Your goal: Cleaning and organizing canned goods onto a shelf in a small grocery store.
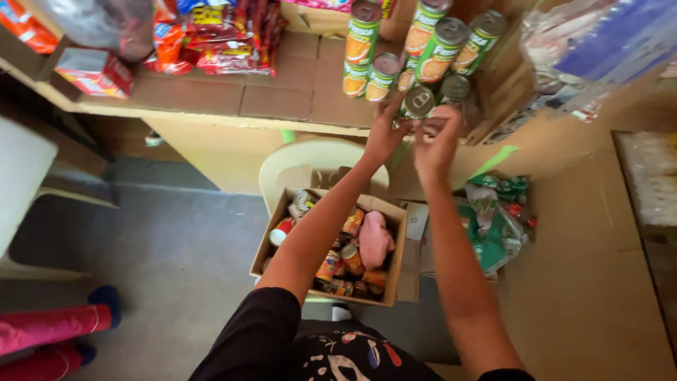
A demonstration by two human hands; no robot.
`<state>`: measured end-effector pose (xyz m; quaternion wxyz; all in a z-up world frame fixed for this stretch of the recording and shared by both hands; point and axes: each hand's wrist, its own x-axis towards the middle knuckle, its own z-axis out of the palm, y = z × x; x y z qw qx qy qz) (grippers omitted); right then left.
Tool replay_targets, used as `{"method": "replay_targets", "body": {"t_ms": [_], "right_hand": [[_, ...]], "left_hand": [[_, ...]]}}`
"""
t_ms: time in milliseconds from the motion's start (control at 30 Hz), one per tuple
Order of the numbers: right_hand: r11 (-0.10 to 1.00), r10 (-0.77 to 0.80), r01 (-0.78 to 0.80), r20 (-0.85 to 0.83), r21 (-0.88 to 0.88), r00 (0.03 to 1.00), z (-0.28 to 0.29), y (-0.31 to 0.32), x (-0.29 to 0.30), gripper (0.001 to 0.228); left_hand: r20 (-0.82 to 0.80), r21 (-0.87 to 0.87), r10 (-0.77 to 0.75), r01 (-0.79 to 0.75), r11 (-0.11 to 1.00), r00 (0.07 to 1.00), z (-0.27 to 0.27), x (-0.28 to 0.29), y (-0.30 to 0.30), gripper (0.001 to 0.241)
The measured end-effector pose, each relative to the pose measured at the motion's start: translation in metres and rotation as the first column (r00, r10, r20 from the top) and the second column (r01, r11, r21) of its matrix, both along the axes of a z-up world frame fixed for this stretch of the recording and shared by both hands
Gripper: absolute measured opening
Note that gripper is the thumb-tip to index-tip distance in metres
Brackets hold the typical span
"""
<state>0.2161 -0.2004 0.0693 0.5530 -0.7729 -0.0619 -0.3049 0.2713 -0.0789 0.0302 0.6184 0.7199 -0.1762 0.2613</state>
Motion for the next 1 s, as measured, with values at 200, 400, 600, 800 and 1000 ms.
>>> {"method": "replay_targets", "body": {"t_ms": [200, 400, 600, 800, 1000], "right_hand": [[0.978, 0.140, -0.125, 0.082, -0.169, 0.987, -0.026, 0.018, -0.020, 0.065], [0.961, 0.200, -0.208, -0.058, -0.181, 0.978, -0.027, 0.014, -0.017, 0.079], [0.973, 0.231, -0.229, 0.067, -0.034, 0.971, -0.065, 0.014, -0.042, 0.052], [0.961, 0.222, -0.261, -0.311, -0.090, 0.924, -0.126, 0.024, -0.129, 0.042], [0.642, 0.080, -0.356, -0.402, -0.679, 0.912, -0.296, 0.010, -0.198, 0.052]], "left_hand": [[-0.054, 0.037, -0.019, 0.021, 0.999, 0.998, -0.033, 0.036, -0.018, 0.068], [-0.088, -0.011, 0.038, -0.039, 0.999, 0.995, -0.005, 0.021, -0.020, 0.083], [0.023, 0.118, 0.084, -0.086, 0.989, 0.996, -0.004, -0.072, 0.001, 0.066], [-0.351, 0.047, -0.255, 0.289, 0.956, 0.901, -0.132, -0.174, 0.056, 0.056], [-0.577, 0.552, 0.063, 0.332, 0.765, 0.814, -0.273, -0.277, 0.104, 0.058]]}}
